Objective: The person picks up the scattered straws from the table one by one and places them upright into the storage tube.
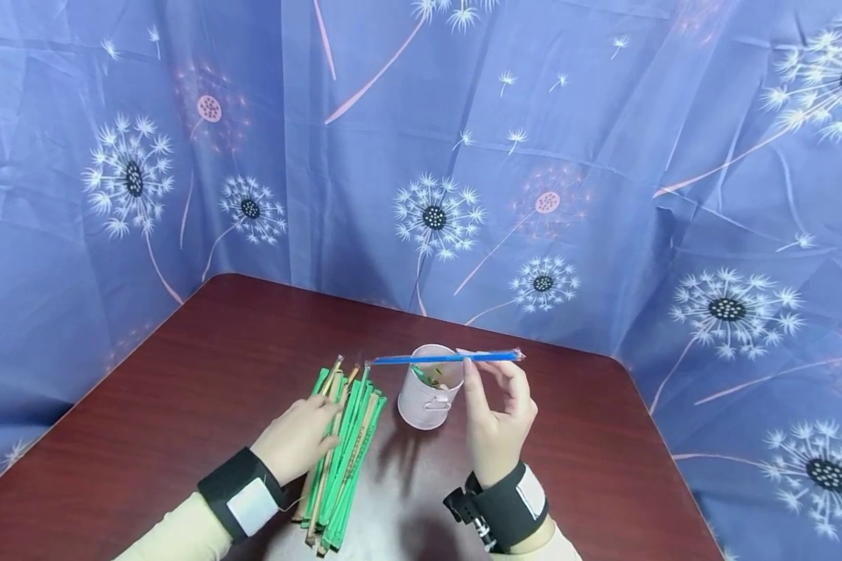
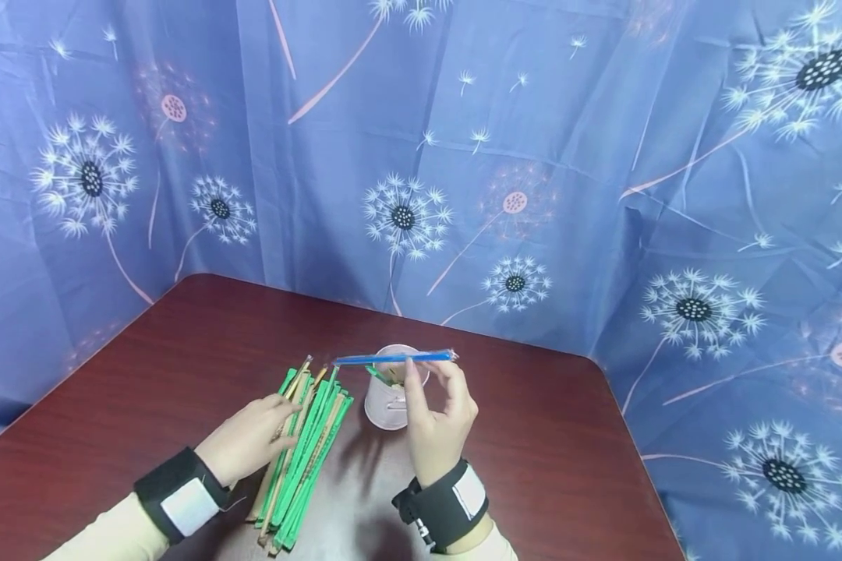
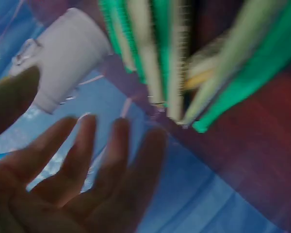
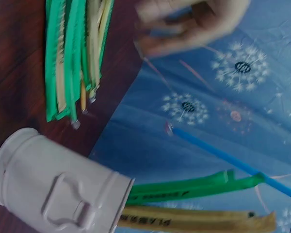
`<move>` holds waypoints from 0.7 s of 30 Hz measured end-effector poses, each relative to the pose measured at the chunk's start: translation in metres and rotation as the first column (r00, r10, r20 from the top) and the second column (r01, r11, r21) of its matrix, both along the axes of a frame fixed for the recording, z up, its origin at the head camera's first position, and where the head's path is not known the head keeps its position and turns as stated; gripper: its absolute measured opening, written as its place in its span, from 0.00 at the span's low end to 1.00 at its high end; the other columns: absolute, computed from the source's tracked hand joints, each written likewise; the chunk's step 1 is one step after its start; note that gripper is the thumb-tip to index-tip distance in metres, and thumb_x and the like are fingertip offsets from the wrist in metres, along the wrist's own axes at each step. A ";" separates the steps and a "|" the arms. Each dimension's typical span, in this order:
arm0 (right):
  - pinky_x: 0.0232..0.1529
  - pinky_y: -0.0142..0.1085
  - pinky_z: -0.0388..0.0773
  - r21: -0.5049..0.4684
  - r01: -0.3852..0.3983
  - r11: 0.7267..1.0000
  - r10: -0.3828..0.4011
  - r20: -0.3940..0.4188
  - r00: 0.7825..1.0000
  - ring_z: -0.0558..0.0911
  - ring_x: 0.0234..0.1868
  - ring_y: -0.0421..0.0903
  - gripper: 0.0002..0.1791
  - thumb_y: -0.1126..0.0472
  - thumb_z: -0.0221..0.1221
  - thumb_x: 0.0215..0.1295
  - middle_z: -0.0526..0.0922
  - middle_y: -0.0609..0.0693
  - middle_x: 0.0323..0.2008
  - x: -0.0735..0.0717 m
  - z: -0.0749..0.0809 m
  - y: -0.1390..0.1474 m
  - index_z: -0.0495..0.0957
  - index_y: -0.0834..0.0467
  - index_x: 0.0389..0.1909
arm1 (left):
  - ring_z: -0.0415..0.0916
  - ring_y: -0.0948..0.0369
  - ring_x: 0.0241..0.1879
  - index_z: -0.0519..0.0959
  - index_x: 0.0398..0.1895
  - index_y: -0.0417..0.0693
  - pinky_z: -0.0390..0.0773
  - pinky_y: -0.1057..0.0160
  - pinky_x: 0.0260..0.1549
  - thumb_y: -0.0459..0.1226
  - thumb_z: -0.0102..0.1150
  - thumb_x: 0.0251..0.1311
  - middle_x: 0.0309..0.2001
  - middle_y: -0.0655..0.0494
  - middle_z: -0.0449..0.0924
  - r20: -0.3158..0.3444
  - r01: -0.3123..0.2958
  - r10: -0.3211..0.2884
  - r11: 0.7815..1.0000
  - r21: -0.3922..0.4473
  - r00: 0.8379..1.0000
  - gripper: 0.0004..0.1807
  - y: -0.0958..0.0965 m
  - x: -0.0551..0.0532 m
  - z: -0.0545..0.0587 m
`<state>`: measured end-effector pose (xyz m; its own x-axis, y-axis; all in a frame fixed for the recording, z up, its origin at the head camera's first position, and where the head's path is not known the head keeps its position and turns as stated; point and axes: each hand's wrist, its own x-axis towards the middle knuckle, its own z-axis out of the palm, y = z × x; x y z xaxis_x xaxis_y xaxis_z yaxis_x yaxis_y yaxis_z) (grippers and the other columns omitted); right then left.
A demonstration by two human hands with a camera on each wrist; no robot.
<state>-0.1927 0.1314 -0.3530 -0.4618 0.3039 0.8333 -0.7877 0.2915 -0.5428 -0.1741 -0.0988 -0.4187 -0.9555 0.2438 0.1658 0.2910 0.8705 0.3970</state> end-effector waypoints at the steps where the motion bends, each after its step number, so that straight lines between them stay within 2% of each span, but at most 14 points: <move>1: 0.50 0.33 0.76 -0.005 0.007 1.000 -0.007 0.004 1.000 0.86 0.40 0.34 0.09 0.77 0.64 0.55 0.87 0.35 0.36 -0.001 -0.001 0.001 0.78 0.77 0.37 | 0.79 0.41 0.48 0.82 0.54 0.33 0.80 0.44 0.46 0.35 0.70 0.53 0.51 0.36 0.80 0.019 -0.003 0.004 1.000 -0.022 1.000 0.24 -0.002 0.001 -0.005; 3: 0.48 0.32 0.77 -0.012 0.022 1.000 -0.022 0.012 1.000 0.85 0.39 0.35 0.09 0.76 0.64 0.56 0.86 0.33 0.36 -0.004 -0.002 0.003 0.79 0.77 0.37 | 0.78 0.40 0.44 0.83 0.52 0.32 0.81 0.44 0.43 0.32 0.71 0.50 0.48 0.35 0.80 0.033 -0.010 0.012 0.998 -0.060 0.999 0.23 -0.007 0.001 -0.013; 6: 0.45 0.32 0.77 -0.019 0.045 0.999 -0.045 0.012 0.999 0.83 0.39 0.36 0.08 0.75 0.64 0.58 0.86 0.37 0.36 -0.009 -0.005 0.008 0.79 0.76 0.37 | 0.77 0.41 0.36 0.84 0.46 0.33 0.81 0.44 0.37 0.28 0.70 0.48 0.43 0.35 0.79 -0.009 -0.025 0.024 0.996 -0.086 1.000 0.18 -0.013 0.001 -0.023; 10: 0.45 0.31 0.76 -0.027 0.085 0.996 -0.085 -0.001 0.996 0.82 0.39 0.36 0.08 0.75 0.64 0.58 0.87 0.53 0.33 -0.015 -0.009 0.015 0.79 0.76 0.37 | 0.76 0.43 0.26 0.83 0.37 0.33 0.81 0.46 0.27 0.23 0.66 0.49 0.33 0.38 0.75 -0.075 -0.044 0.037 0.994 -0.095 0.996 0.10 -0.019 0.000 -0.031; 13: 0.45 0.30 0.76 -0.014 0.125 0.992 -0.125 0.007 0.992 0.82 0.39 0.36 0.09 0.73 0.64 0.59 0.85 0.62 0.32 -0.019 -0.013 0.020 0.79 0.76 0.38 | 0.75 0.45 0.21 0.80 0.31 0.33 0.80 0.47 0.22 0.19 0.64 0.46 0.27 0.41 0.71 -0.090 -0.050 0.043 0.996 -0.080 0.995 0.08 -0.023 -0.001 -0.035; 17: 0.45 0.30 0.75 0.013 0.170 0.985 -0.170 0.054 0.984 0.82 0.39 0.35 0.11 0.69 0.65 0.60 0.84 0.64 0.31 -0.023 -0.020 0.024 0.80 0.74 0.38 | 0.75 0.47 0.21 0.78 0.27 0.34 0.80 0.48 0.22 0.19 0.64 0.44 0.23 0.44 0.69 -0.089 -0.059 0.054 0.997 -0.057 0.995 0.08 -0.026 -0.003 -0.039; 21: 0.45 0.28 0.74 0.037 0.192 0.981 -0.195 0.106 0.975 0.82 0.37 0.35 0.11 0.67 0.65 0.60 0.85 0.62 0.31 -0.026 -0.029 0.028 0.80 0.73 0.38 | 0.74 0.50 0.23 0.77 0.23 0.36 0.80 0.49 0.24 0.23 0.63 0.49 0.20 0.46 0.70 -0.061 -0.066 0.064 0.997 -0.033 0.996 0.05 -0.028 -0.004 -0.041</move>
<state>-0.2187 0.1590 -0.3823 -0.4846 0.3749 0.7903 -0.6516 0.4480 -0.6121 -0.1780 -0.1272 -0.4598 -0.9581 0.1879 0.2161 0.2556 0.9013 0.3497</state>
